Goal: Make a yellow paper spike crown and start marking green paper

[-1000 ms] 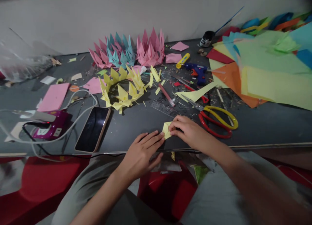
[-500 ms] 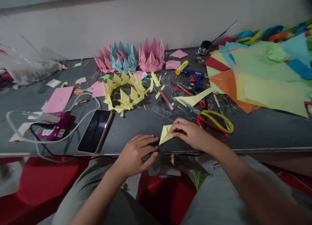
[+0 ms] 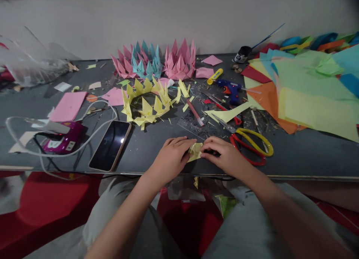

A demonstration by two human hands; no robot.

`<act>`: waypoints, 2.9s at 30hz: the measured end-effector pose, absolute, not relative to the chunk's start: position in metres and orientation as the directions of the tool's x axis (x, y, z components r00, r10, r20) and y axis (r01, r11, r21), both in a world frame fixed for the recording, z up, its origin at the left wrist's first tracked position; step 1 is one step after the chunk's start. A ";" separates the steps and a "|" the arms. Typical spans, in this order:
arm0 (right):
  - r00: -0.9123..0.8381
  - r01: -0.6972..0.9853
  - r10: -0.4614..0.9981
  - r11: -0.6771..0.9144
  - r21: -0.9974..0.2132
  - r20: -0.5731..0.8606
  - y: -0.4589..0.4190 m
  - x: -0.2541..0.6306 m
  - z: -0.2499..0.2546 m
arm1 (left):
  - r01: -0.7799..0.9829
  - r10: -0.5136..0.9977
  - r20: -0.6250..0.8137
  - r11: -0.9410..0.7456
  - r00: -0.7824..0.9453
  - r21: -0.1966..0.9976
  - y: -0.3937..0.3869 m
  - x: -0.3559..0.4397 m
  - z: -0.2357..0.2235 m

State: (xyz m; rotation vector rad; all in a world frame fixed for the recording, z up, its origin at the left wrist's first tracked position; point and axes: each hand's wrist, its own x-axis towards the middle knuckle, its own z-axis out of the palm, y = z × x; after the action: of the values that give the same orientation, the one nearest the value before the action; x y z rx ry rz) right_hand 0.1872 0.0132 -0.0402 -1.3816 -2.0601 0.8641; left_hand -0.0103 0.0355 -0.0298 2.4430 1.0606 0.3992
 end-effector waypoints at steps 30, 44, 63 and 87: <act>-0.270 0.628 0.954 0.072 -0.775 -0.130 0.022 0.182 -0.022 | 0.496 0.922 -0.007 -0.201 0.386 0.845 0.029 -0.007 -0.024; -0.427 0.699 0.890 0.438 -0.565 0.161 0.015 0.173 -0.039 | 0.642 0.856 -0.038 -0.356 0.515 0.679 0.038 -0.014 -0.028; -0.524 0.693 0.754 0.647 -0.318 0.396 0.014 0.178 -0.045 | 0.574 0.710 0.114 -0.643 0.695 0.506 0.043 -0.027 -0.028; -0.562 0.769 0.758 0.626 -0.130 0.330 0.007 0.174 -0.043 | 0.671 0.685 0.124 -0.728 0.718 0.142 0.019 -0.025 -0.030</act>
State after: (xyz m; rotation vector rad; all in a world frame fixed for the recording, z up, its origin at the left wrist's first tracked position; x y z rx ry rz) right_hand 0.1736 0.0071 -0.0427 -1.2211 -2.4978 -0.0402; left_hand -0.0245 0.0187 -0.0298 2.8303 1.1199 0.2569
